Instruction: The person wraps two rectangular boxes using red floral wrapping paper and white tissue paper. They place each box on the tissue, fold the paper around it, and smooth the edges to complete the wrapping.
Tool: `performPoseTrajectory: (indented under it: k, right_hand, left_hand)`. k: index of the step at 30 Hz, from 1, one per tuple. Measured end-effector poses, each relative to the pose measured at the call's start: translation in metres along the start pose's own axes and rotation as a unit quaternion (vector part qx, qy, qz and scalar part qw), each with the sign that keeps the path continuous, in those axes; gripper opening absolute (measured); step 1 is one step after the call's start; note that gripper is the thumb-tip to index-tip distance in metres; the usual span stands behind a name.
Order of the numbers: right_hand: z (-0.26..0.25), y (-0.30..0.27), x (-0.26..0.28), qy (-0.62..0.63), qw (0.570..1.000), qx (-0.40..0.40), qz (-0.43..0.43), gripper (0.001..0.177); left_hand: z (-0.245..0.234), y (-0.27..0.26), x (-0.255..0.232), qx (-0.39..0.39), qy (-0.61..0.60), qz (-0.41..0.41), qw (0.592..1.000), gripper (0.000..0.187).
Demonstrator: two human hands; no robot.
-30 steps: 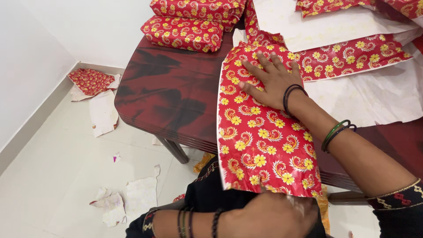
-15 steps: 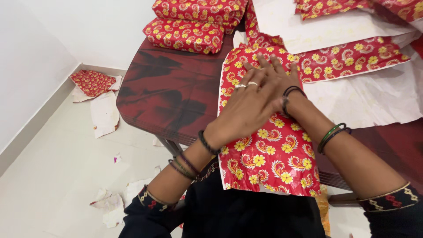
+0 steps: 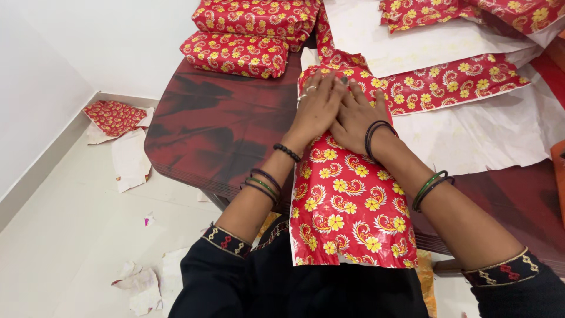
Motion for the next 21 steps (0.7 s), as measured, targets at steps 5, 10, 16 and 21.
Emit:
performPoseTrajectory:
  k: [5, 10, 16, 21]
  right_hand:
    - [-0.008, -0.006, 0.005, 0.023, 1.0, 0.006, 0.01, 0.064]
    - [-0.014, -0.009, 0.009, 0.039, 0.999, 0.001, 0.012, 0.065]
    - [-0.012, -0.008, 0.008, 0.028, 0.999, -0.001, 0.02, 0.064]
    - [-0.007, -0.003, -0.002, 0.172, 0.982, -0.076, 0.004, 0.051]
  left_hand:
    - [0.016, 0.008, 0.035, -0.081, -0.167, 0.009, 0.983, 0.055]
    - [0.022, -0.001, 0.051, -0.106, -0.296, 0.029, 0.949, 0.061]
    - [0.007, -0.034, 0.022, -0.084, -0.353, -0.02, 0.932, 0.069]
    - [-0.01, -0.056, -0.002, -0.063, -0.397, -0.053, 0.914, 0.078]
Point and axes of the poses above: each hand's wrist, its own y-axis towards the middle knuckle, its own z-axis out of the palm, x = y × z, the point moved 3 cm from there along y, towards the middle knuckle, and after that the axes turned 15 degrees about z, right-handed, at the moved point
